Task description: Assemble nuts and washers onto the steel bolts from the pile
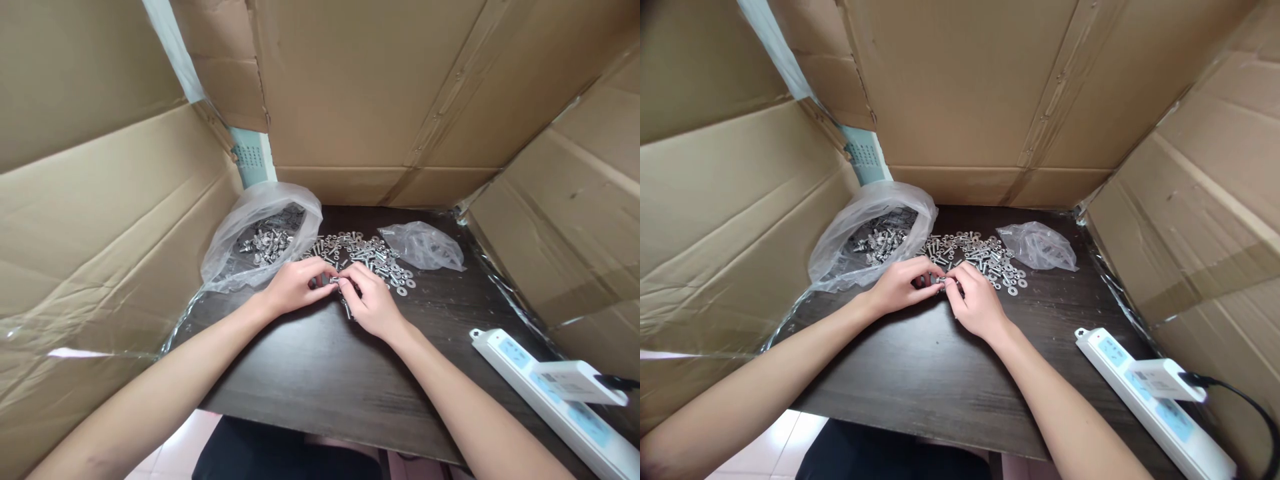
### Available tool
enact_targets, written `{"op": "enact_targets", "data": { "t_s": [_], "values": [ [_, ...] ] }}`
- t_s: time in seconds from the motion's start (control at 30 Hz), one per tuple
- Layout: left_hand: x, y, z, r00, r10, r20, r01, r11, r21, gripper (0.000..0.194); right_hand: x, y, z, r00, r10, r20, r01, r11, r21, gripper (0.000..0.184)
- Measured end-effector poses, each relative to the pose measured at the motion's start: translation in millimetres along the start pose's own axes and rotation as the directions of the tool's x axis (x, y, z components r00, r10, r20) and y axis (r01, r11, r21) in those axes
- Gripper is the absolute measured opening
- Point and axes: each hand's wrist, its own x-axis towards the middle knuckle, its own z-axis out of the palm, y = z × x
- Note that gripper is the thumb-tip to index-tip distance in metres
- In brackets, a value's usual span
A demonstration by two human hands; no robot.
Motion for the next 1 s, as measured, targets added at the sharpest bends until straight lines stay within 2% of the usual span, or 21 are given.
{"op": "enact_targets", "data": {
  "t_s": [0.43,1.0],
  "values": [
    [0.1,0.1,-0.1,1.000,-0.005,0.008,0.005,1.000,-0.007,0.014,0.3,2.3,2.8,1.000,-0.003,0.029,0.002,1.000,0.016,0.028],
    [-0.6,-0.2,-0.5,1.000,-0.004,0.013,0.004,1.000,-0.003,0.014,0.6,1.6,2.1,1.000,0.001,0.020,-0.001,1.000,0.017,0.025]
  ]
}}
